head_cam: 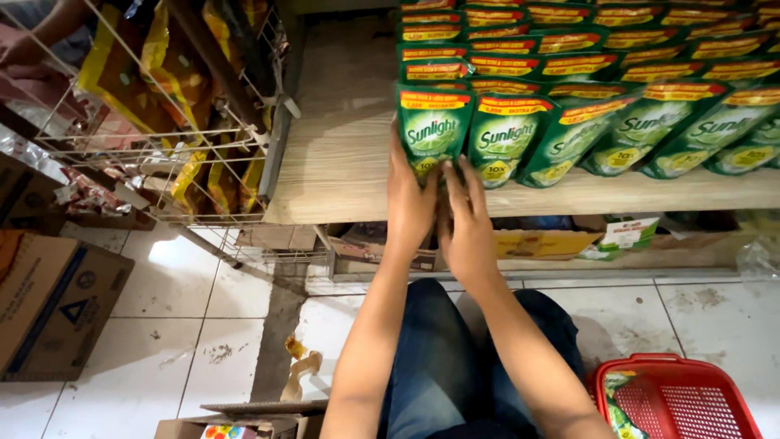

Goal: The person takes dish soap packets from a red basket and places them onto a shelf in a storage area.

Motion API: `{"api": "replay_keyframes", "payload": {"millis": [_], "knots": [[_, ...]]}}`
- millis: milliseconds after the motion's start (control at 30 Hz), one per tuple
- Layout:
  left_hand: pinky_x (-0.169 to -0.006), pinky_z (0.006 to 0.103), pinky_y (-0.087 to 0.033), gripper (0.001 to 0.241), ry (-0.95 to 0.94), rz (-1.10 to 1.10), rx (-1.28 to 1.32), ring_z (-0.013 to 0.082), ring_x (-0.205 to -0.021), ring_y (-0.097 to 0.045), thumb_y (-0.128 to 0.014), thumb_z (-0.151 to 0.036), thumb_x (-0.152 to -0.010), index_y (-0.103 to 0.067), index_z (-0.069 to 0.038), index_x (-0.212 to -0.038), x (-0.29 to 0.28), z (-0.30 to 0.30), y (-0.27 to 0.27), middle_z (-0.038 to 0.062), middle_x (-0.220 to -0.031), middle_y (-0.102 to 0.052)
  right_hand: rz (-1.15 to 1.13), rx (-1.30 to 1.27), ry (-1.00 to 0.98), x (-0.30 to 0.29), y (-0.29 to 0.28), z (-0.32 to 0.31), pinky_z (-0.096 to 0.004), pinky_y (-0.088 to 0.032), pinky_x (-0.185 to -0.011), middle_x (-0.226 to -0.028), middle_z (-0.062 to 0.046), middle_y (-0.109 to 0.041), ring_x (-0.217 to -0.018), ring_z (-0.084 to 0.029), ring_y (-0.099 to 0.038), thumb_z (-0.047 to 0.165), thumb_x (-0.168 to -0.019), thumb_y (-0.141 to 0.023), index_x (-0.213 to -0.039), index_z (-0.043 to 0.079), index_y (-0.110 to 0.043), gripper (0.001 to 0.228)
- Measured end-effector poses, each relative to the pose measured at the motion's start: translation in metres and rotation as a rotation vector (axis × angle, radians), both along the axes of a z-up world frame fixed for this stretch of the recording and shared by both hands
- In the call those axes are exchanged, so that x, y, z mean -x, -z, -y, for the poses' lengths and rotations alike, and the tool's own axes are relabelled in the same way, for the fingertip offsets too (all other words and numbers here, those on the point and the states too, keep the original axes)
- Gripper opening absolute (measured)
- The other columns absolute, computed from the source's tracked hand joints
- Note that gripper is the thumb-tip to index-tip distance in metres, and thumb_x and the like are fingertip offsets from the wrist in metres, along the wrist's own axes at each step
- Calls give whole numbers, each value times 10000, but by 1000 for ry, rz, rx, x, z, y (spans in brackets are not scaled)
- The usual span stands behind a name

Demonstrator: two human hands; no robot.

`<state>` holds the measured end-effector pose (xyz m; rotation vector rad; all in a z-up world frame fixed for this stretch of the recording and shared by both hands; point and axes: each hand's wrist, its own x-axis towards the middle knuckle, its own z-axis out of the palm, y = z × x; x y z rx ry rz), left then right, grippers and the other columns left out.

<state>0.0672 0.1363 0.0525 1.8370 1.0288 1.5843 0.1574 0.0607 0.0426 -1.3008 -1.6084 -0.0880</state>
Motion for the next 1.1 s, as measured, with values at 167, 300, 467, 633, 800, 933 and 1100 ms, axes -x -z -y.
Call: {"api": "replay_keyframes", "payload": {"millis": [167, 300, 467, 633, 800, 933, 1100], "knots": [[-1099, 482, -455, 941, -36, -57, 54, 506, -1375, -492, -725, 42, -857, -162, -8, -1610, 1, 7, 5, 343, -1529, -438, -88, 24, -71, -3, 12, 0, -463, -478, -1138, -1619, -225, -350, -1423, -435, -491, -111, -951, -582, -1530, 45, -458, 612], [-1093, 470, -474, 972, -2, -24, 79, 496, -1386, -499, -693, 48, -864, -95, -8, -1629, -1, 5, 7, 340, -1562, -406, -96, -11, -129, -5, 19, 2, -474, -470, -1148, -1629, -250, -316, -1414, -427, -496, -125, -934, -575, -1514, 15, -442, 611], [-1088, 475, -476, 988, 0, -34, 33, 497, -1413, -486, -700, 61, -891, -57, -21, -1636, -5, 2, 10, 336, -1605, -362, -60, 17, -68, -7, 20, 7, -468, -494, -1101, -1605, -244, -343, -1390, -443, -507, -111, -916, -609, -1464, 13, -487, 575], [-1097, 474, -482, 1086, 5, -48, 29, 509, -1427, -449, -748, 98, -819, -40, -39, -1630, -3, -7, 12, 337, -1627, -315, -93, 12, -86, -10, 21, 11, -440, -526, -1066, -1587, -225, -373, -1352, -397, -558, -93, -948, -617, -1454, 15, -518, 527], [-1114, 464, -463, 1158, 19, -25, 84, 489, -1447, -429, -787, 75, -796, 6, -42, -1631, -2, 0, 13, 325, -1629, -296, -79, 16, -62, -13, 18, 16, -429, -543, -1032, -1568, -216, -402, -1312, -377, -599, -55, -957, -639, -1420, 18, -557, 476], [-1171, 466, -418, 1164, 32, -14, 42, 489, -1507, -350, -775, 99, -804, 26, -44, -1636, -1, 7, 11, 328, -1676, -203, -68, 17, -52, -12, 18, 17, -435, -539, -1031, -1544, -215, -426, -1293, -371, -605, -33, -970, -641, -1396, 13, -576, 433], [-1228, 462, -347, 1161, -13, -58, 32, 485, -1549, -262, -783, 101, -790, 0, -31, -1638, 7, 16, 9, 316, -1687, -177, -112, 28, -64, -12, 23, 18, -413, -549, -1017, -1532, -208, -451, -1287, -358, -616, -14, -1006, -631, -1362, 1, -576, 360]]}}
